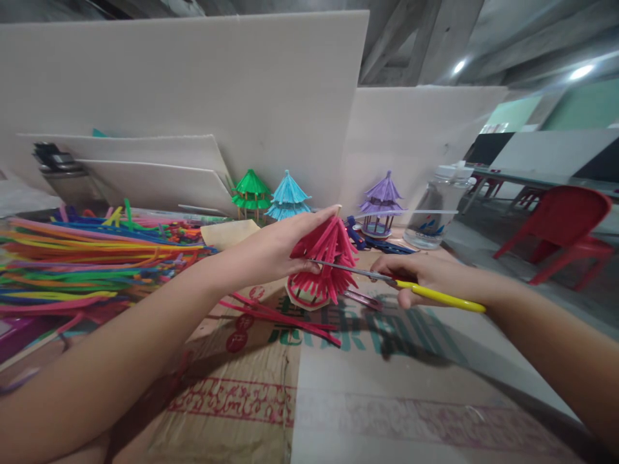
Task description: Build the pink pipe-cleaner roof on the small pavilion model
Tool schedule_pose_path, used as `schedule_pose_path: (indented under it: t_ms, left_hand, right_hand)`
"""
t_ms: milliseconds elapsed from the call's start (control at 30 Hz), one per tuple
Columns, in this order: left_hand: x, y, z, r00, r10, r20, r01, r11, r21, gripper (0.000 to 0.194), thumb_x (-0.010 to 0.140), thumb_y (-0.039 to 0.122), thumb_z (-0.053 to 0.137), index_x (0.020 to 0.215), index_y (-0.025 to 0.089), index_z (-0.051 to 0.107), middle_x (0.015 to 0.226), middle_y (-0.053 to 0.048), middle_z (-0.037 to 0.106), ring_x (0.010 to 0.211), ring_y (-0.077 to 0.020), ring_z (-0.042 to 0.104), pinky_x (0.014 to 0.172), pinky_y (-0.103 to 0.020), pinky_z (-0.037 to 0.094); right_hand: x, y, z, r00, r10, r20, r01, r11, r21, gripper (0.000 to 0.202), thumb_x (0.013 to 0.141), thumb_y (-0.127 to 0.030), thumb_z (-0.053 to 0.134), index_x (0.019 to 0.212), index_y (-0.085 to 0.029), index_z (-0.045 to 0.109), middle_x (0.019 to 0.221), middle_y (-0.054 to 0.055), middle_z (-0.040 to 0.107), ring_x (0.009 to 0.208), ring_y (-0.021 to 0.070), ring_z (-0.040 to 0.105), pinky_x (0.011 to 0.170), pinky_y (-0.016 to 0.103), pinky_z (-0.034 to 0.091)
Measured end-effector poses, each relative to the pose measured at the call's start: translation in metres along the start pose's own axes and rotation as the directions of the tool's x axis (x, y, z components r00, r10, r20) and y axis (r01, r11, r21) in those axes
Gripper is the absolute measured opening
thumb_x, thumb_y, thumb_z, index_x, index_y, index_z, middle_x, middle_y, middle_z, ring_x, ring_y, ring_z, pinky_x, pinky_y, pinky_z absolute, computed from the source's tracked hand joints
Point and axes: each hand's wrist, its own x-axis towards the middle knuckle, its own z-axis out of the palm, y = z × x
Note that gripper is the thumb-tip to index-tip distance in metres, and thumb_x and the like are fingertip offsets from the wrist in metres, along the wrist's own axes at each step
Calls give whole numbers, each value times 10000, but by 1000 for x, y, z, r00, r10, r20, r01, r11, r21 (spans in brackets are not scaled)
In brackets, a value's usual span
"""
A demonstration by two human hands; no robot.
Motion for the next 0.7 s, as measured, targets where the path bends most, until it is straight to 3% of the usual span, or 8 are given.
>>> schedule_pose_path:
  t_ms: [167, 333, 567, 700]
  left_hand:
    - [0, 0, 0, 1000, -7, 3, 7, 1000, -5, 859, 878, 331, 680, 1592, 307, 203, 1600, -74, 392, 1421, -273, 452, 1167, -388, 397]
    - [1, 1, 0, 1000, -5, -3, 5, 1000, -4, 860, 874, 339, 687, 1591, 294, 215, 1596, -77, 398, 1422, -272, 452, 1167, -380, 398]
    - [1, 2, -1, 1000, -26, 2, 26, 1000, 7, 850, 880, 321, 672, 1593, 281, 212, 1604, -81, 386, 1424, -269, 450, 1173, -379, 390]
    - [1, -1, 1, 1000, -29, 2, 29, 999, -17, 843, 892, 334, 651, 1597, 289, 190, 1607, -76, 380, 1412, -260, 465, 1165, -375, 403]
  right_hand:
    - [1, -3, 0, 1000, 16, 17, -16, 1000, 8, 544, 823, -717, 610, 1029, -217, 672, 801, 4, 604, 660, 162, 482, 597, 255, 327]
    - [1, -8, 0, 1000, 17, 22, -17, 999, 45, 518, 819, -712, 617, 991, -226, 670, 926, 21, 640, 773, 189, 537, 651, 264, 366]
    - [2, -17, 1, 995, 90, -31, -92, 992, -88, 434, 791, -675, 663, 889, -252, 684, 664, -30, 551, 618, 164, 477, 594, 267, 339]
    - [4, -20, 1, 993, 110, -50, -114, 989, -92, 427, 803, -664, 649, 869, -243, 683, 806, 3, 653, 704, 193, 535, 629, 284, 367]
